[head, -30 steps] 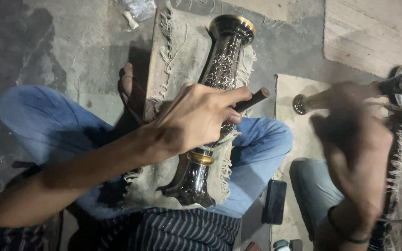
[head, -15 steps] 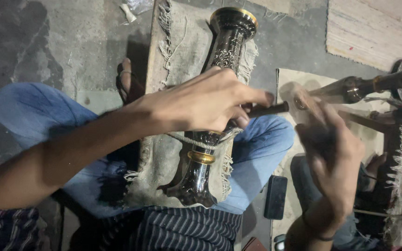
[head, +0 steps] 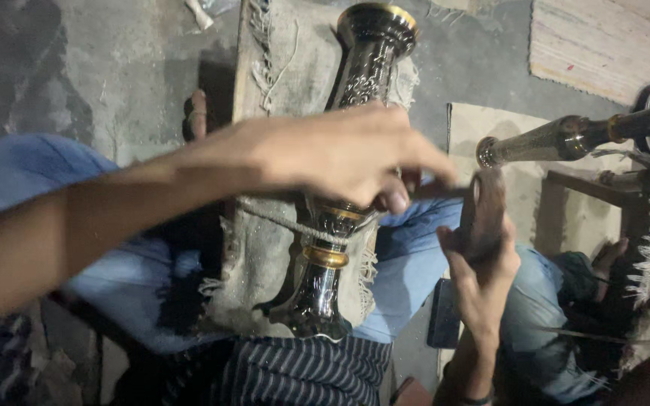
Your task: The person sits cross-legged on the floor with an engraved brass vase held between their legs and a cloth pad. They hold a steel punch against the vase surface and repeatedly strike it with a wooden mallet to chase the decorative pattern, repositioning the punch around the vase, then set the punch down and rotate the vase with both hands.
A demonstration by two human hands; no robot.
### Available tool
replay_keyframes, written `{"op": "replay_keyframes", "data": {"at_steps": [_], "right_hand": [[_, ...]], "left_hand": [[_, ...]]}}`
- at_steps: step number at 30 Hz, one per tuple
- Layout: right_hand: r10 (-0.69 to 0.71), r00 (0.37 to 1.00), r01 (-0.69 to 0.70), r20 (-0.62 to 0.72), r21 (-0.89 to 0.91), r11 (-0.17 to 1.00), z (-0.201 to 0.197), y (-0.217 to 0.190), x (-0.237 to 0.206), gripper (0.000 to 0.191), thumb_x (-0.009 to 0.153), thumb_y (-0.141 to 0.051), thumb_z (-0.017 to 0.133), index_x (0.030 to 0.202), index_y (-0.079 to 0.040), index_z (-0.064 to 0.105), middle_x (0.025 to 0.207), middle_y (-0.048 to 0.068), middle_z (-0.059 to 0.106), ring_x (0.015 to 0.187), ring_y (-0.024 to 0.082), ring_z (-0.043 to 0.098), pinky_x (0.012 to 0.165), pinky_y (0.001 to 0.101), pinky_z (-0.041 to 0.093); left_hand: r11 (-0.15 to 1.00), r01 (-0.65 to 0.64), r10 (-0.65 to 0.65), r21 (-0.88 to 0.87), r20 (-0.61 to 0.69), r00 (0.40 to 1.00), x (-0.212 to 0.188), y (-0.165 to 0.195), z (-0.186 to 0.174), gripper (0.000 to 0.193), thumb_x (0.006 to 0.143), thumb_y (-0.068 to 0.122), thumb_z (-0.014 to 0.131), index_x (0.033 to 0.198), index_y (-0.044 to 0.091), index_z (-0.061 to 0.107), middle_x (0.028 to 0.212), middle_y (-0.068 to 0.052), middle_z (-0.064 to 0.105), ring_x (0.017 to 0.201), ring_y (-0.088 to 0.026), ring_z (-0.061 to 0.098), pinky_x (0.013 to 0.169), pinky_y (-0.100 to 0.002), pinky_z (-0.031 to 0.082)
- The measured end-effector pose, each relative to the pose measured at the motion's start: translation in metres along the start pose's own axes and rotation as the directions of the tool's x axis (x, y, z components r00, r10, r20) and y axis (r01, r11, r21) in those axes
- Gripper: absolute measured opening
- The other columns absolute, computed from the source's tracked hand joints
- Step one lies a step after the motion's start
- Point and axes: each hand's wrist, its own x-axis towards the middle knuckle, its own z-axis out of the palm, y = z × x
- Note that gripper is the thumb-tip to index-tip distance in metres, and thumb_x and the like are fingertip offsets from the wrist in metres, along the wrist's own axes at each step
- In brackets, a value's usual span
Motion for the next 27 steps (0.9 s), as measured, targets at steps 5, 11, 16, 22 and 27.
{"op": "replay_keyframes", "data": {"at_steps": [5,11,16,22,27], "right_hand": [[0.196,0.976,-0.192,-0.1,0.04,0.98,-0.01,-0.013,0.012,0.07,0.086,0.012,0.068,0.148,0.0,0.038,0.101,0.011,0.062,0.086,0.02,0.062,0.078,0.0337,0.052],[0.046,0.958,-0.016,-0.285,0.105,0.994,-0.027,-0.027,0.016,0.077,0.093,0.015,0.061,0.16,-0.006,0.03,0.103,0.01,0.052,0.09,0.021,0.055,0.086,0.0346,0.052],[-0.033,0.964,0.048,-0.264,0.052,0.997,-0.016,-0.034,0.016,0.094,0.095,0.012,0.075,0.163,-0.008,0.013,0.15,0.013,0.044,0.133,0.022,0.052,0.109,0.0362,0.057],[-0.196,0.98,0.2,0.041,-0.275,0.94,-0.03,-0.042,0.03,0.085,0.079,0.023,0.066,0.154,-0.003,0.037,0.141,0.025,0.049,0.127,0.032,0.053,0.109,0.0436,0.052],[-0.173,0.984,0.17,-0.046,-0.073,0.983,-0.036,-0.046,0.047,0.074,0.094,0.014,0.075,0.156,0.001,0.036,0.134,0.012,0.057,0.119,0.021,0.057,0.105,0.0326,0.052]], "left_hand": [[0.998,0.048,-0.05,0.042,0.059,0.997,-0.001,0.001,-0.008,0.047,0.093,0.001,0.064,0.137,0.017,0.062,0.095,-0.006,0.08,0.059,-0.017,0.067,0.045,-0.034,0.045],[0.988,0.152,-0.155,0.031,0.154,0.976,0.005,0.016,-0.015,0.049,0.089,-0.002,0.061,0.133,0.018,0.064,0.084,-0.003,0.078,0.063,-0.007,0.068,0.044,-0.03,0.046],[0.99,0.134,-0.126,-0.038,0.162,0.979,0.005,0.019,-0.016,0.044,0.089,0.0,0.061,0.129,0.017,0.066,0.087,-0.001,0.077,0.067,-0.007,0.07,0.045,-0.031,0.048],[0.992,0.113,-0.115,0.058,0.034,0.993,-0.004,0.009,-0.008,0.05,0.088,0.005,0.065,0.136,0.018,0.061,0.099,-0.003,0.078,0.072,-0.01,0.069,0.055,-0.03,0.055],[0.971,0.05,-0.029,0.236,-0.092,0.995,-0.017,0.004,0.002,0.061,0.09,0.001,0.067,0.148,0.018,0.061,0.106,-0.017,0.067,0.08,-0.024,0.066,0.06,-0.028,0.052]]}}
